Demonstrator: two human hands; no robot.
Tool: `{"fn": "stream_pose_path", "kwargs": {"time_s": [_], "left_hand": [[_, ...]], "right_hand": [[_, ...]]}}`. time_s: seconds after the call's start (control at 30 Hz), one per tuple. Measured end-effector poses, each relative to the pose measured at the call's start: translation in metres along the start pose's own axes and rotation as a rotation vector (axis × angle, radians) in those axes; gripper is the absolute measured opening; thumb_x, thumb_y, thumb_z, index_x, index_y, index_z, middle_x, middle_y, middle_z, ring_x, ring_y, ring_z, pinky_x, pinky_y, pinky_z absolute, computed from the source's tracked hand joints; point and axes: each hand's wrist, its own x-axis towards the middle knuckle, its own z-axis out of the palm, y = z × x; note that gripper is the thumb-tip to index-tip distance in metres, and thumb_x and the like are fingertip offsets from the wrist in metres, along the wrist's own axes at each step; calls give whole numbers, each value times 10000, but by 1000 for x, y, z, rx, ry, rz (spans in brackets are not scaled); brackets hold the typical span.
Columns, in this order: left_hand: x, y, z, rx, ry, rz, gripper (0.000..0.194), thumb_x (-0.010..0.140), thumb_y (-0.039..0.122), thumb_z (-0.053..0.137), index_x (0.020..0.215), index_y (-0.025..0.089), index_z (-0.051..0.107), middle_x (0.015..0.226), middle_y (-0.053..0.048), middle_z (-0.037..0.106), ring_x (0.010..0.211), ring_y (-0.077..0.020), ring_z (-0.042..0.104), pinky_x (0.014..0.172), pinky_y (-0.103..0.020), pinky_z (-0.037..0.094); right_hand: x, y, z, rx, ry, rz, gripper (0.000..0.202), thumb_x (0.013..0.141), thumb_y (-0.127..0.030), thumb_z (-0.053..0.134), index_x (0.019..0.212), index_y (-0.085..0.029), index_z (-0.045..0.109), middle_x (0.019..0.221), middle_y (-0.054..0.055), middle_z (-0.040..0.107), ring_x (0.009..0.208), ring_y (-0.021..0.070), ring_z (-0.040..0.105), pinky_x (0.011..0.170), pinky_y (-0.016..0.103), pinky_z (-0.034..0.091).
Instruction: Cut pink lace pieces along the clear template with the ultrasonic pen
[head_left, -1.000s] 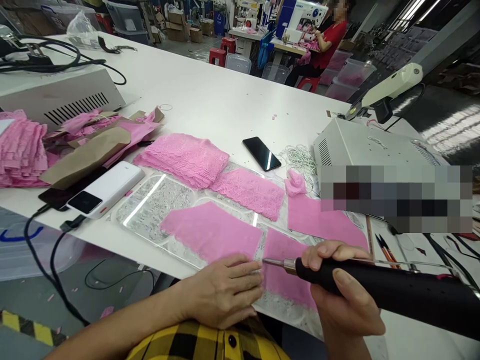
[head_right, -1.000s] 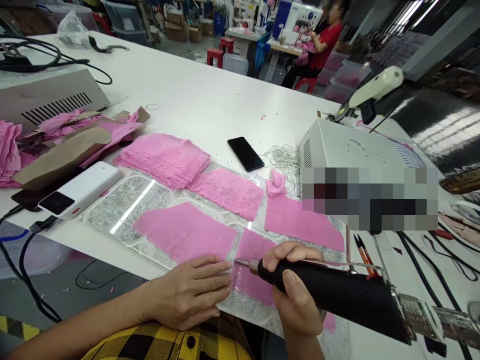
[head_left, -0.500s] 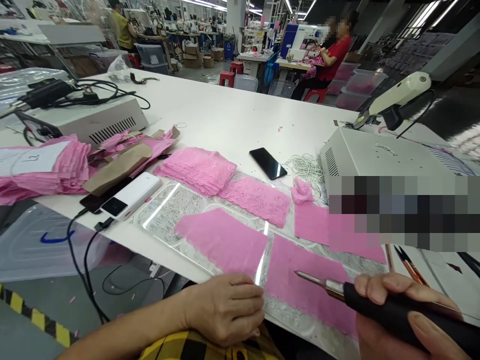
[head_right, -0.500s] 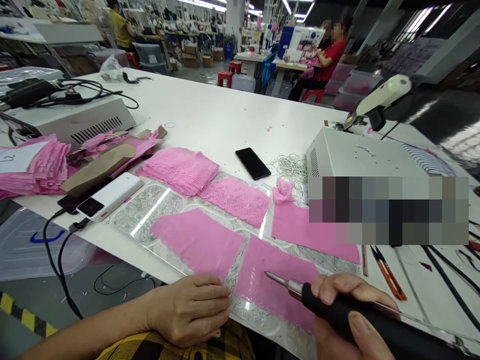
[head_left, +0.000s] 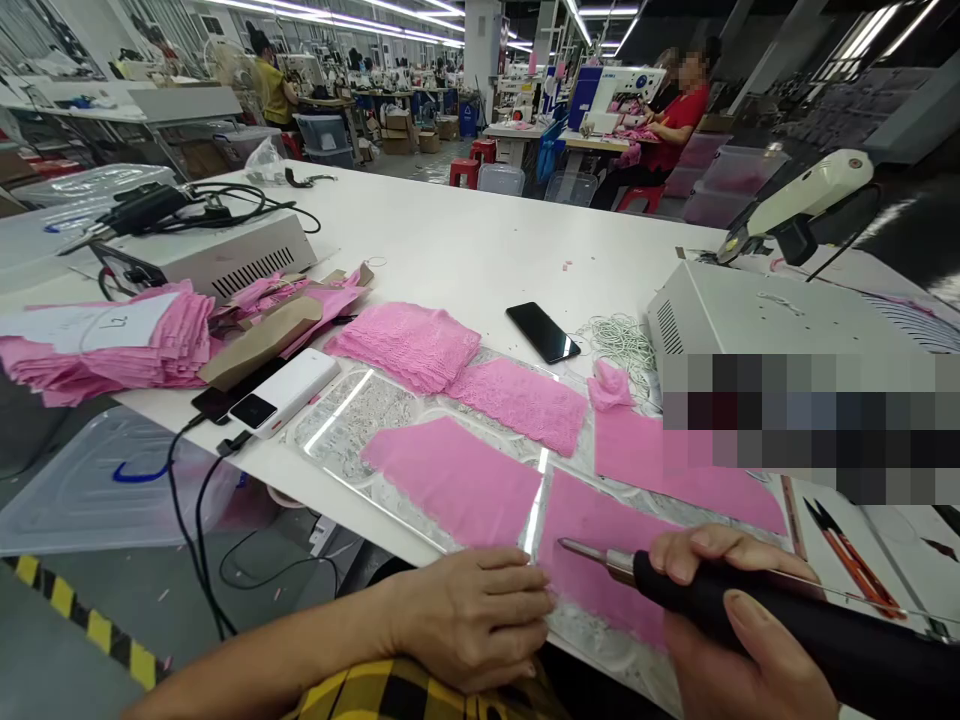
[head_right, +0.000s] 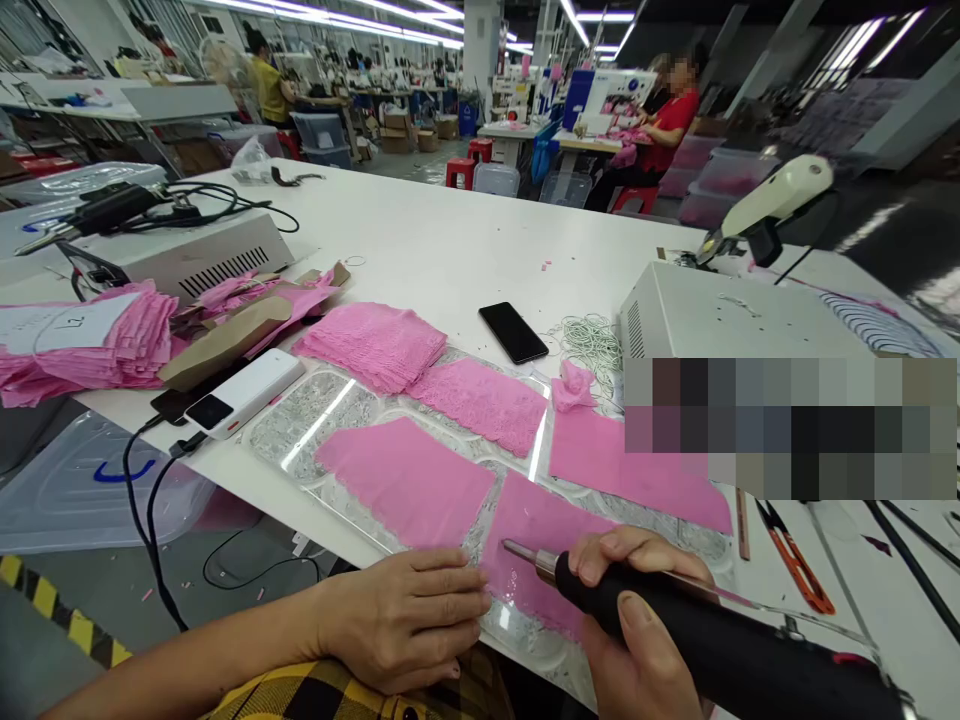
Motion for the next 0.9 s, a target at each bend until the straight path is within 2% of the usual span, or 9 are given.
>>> {"fn": "stream_pose_path", "kwargs": {"time_s": [0.4, 0.7, 0.9], "left_hand": [[-4, -5, 5, -26, 93, 10, 266, 919, 281, 502, 898, 89, 685, 1043, -126, 700, 1042, -216, 629, 992, -351, 489], [-7, -5, 9, -16, 89, 18, 285, 910, 301, 505, 913, 92, 700, 1079, -140, 694, 1060, -222, 629, 1010, -359, 485], [-6, -6, 9, -15, 42, 25, 290, 910, 326, 521, 911, 97, 698, 1080, -138, 689, 1052, -222, 624, 985, -355, 490]], "right_hand": [[2, 2, 15, -67, -62, -10, 138, 676, -188, 529, 813, -200, 538, 754, -18, 552, 571, 124, 525, 549, 326, 490], [2, 4, 17, -88, -70, -4, 125, 676, -202, 555, 799, -197, 533, 753, -17, 553, 571, 121, 527, 561, 324, 484], [4, 3, 16, -138, -103, -29, 105, 685, -201, 555, 787, -198, 527, 727, -16, 551, 596, 132, 533, 582, 339, 487]]}}
